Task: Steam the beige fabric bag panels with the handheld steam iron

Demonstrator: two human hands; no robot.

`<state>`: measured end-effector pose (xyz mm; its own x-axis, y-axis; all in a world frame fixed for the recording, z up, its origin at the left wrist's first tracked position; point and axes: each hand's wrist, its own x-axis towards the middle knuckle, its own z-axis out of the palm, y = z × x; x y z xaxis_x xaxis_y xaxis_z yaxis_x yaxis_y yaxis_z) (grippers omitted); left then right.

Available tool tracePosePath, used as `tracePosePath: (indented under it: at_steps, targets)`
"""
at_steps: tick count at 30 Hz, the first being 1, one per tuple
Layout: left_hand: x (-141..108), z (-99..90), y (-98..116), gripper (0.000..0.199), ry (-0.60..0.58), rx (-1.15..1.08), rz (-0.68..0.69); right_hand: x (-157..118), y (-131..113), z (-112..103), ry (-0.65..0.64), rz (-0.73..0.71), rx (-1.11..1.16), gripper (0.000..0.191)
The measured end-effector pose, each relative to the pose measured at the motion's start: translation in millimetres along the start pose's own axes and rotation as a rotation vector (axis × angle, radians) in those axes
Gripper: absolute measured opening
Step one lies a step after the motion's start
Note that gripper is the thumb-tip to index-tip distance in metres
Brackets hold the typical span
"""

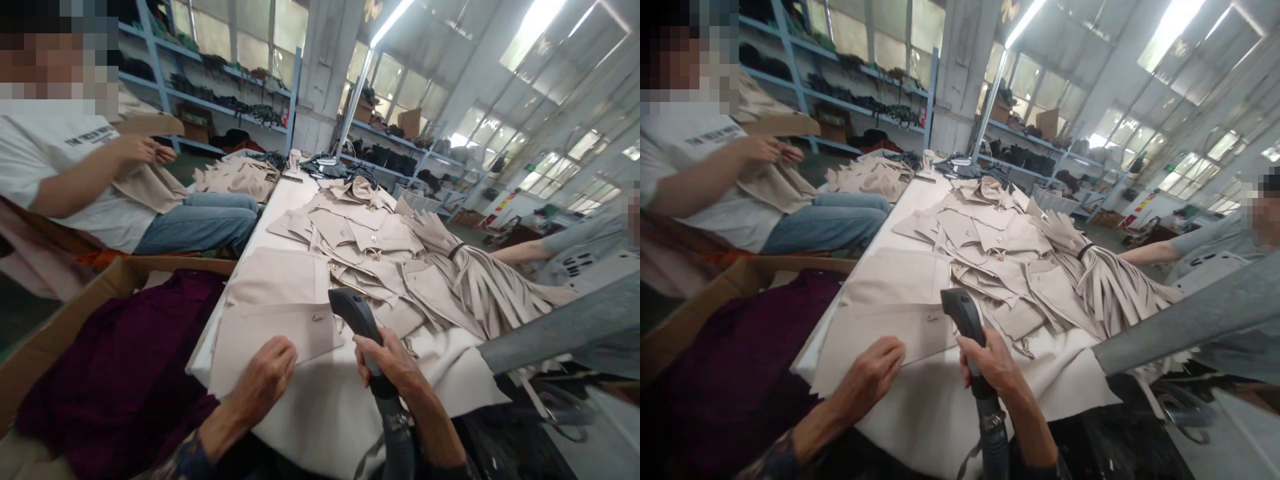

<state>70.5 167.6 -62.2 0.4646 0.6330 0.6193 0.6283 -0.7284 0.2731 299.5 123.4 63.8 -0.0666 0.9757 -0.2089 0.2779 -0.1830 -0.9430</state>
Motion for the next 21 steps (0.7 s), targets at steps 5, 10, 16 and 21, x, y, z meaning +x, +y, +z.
tracePosePath:
  at_steps: [5,10,16,21]
  targets:
    - [49.5,-11.5,-35.0,0.032,-0.104,0.175,-0.093,-31.9,32.5,-18.9,0.036,0.044,0.031,0.033]
    - [62.8,15.2,-50.3,0.025,-0.204,0.163,-0.115,-51.5,44.3,-12.8,0.036,0.145,0.094,0.035]
    - [50.9,33.2,-66.7,0.018,-0.081,-0.083,-0.159,-46.7,36.3,2.8,-0.056,0.148,0.094,0.032]
    - [47.4,36.3,-69.8,0.021,0.024,-0.125,-0.137,-20.5,34.5,21.0,-0.106,0.122,0.07,0.027]
